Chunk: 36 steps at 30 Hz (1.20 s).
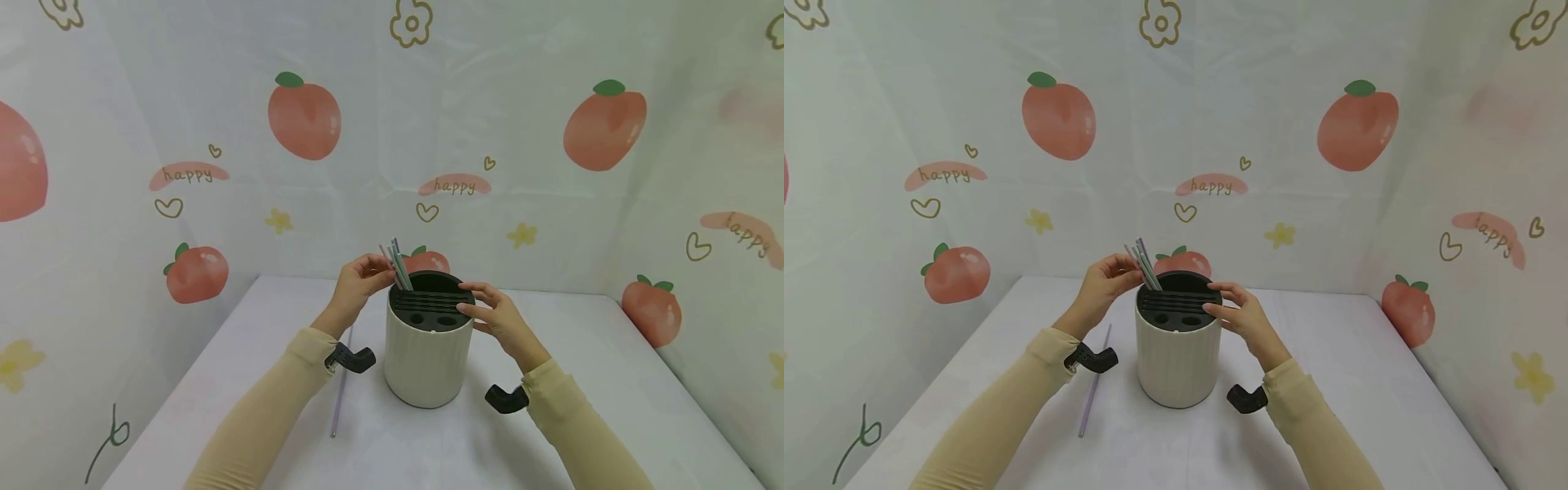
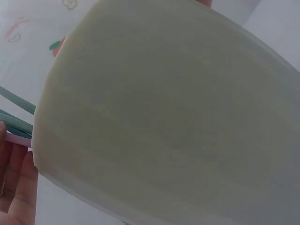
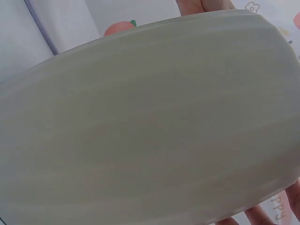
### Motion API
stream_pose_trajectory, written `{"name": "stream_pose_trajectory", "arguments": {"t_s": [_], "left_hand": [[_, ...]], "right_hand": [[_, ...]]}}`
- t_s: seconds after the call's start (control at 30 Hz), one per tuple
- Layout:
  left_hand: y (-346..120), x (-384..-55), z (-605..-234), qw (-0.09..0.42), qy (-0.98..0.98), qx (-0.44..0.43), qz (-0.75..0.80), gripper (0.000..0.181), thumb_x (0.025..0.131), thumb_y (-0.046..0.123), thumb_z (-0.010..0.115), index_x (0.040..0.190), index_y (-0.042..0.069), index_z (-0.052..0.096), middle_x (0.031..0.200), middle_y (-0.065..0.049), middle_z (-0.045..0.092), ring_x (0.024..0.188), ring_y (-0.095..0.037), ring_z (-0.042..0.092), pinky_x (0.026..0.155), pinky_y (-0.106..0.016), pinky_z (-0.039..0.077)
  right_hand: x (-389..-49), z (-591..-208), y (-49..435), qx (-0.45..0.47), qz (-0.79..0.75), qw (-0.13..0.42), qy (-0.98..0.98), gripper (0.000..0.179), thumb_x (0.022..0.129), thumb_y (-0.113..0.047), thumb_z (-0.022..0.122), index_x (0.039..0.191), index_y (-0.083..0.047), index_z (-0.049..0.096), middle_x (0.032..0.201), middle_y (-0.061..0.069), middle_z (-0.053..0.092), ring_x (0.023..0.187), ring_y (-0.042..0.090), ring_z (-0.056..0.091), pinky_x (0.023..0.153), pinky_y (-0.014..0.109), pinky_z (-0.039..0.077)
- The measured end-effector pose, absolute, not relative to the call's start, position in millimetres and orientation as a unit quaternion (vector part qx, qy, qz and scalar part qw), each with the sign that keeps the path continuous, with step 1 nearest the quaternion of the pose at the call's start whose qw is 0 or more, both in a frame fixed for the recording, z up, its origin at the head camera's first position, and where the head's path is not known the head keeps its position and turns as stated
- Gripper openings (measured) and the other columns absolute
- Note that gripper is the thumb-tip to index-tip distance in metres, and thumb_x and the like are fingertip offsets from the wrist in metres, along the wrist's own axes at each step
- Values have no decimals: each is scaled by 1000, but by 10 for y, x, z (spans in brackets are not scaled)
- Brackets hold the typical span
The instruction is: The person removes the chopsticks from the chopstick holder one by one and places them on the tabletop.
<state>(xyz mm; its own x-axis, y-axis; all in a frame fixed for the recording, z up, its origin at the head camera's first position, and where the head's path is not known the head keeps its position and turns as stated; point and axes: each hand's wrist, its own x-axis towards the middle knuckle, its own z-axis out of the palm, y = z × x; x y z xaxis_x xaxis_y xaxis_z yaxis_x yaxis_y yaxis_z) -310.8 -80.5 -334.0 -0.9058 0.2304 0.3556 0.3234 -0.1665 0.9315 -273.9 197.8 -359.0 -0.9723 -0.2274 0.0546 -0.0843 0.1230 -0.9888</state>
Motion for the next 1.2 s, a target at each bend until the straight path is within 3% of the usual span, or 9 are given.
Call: {"name": "stream_pose_trajectory", "arguments": {"t_s": [0.17,0.3,0.57,0.7,0.8,0.9,1.07,1.2], "left_hand": [[-806,-3135,-3314,41,-648,-221,-727,13,89,-3,64,101,-4,58,91,3,63,88,-8,64,86,-27,56],[-833,-3136,-3164,65,-640,-230,-730,12,89,-4,65,97,3,60,90,2,63,86,-9,65,85,-28,57],[-1003,-3084,-2425,178,-543,-250,-781,20,87,-6,65,88,15,65,85,3,65,78,-8,65,78,-26,59],[-1195,-3034,-2055,230,-465,-230,-824,19,86,-8,65,87,11,67,83,-1,62,72,-11,64,71,-24,59],[-1372,-3052,-1984,248,-452,-193,-835,11,85,-4,68,91,5,68,84,-4,61,72,-12,63,67,-22,58],[-1533,-3125,-2122,233,-490,-132,-829,11,85,1,70,96,3,68,85,-2,61,74,-10,61,67,-20,56],[-1723,-3295,-2702,154,-602,-16,-784,11,90,5,67,101,6,65,84,7,63,77,-6,60,66,-16,53],[-1829,-3349,-3274,83,-687,38,-721,24,93,5,63,115,-4,61,81,11,62,76,-3,59,66,-14,52]], "right_hand": [[-2744,-3594,1977,-104,-656,57,745,55,92,-18,66,141,-5,43,149,20,36,118,22,54,106,56,39],[-2744,-3590,1975,-104,-655,57,747,55,92,-18,66,141,-5,43,150,19,35,119,22,54,107,56,39],[-2729,-3581,1974,-104,-658,53,744,53,92,-17,66,139,-5,44,150,19,34,110,12,57,105,55,40],[-2729,-3584,1969,-108,-657,53,744,54,92,-17,66,139,-5,44,150,19,34,112,13,57,105,55,41],[-2732,-3581,1972,-109,-655,55,745,54,92,-18,66,140,-4,43,150,19,34,116,16,55,105,55,41],[-2735,-3571,1977,-107,-652,54,748,55,92,-18,66,140,-5,43,150,19,34,116,17,55,105,54,41],[-2727,-3563,1983,-102,-649,52,752,55,92,-19,66,140,-5,43,150,19,35,117,18,54,106,55,40],[-2723,-3576,1980,-103,-648,56,752,55,92,-19,66,140,-5,43,150,19,34,121,22,53,106,55,40]]}}
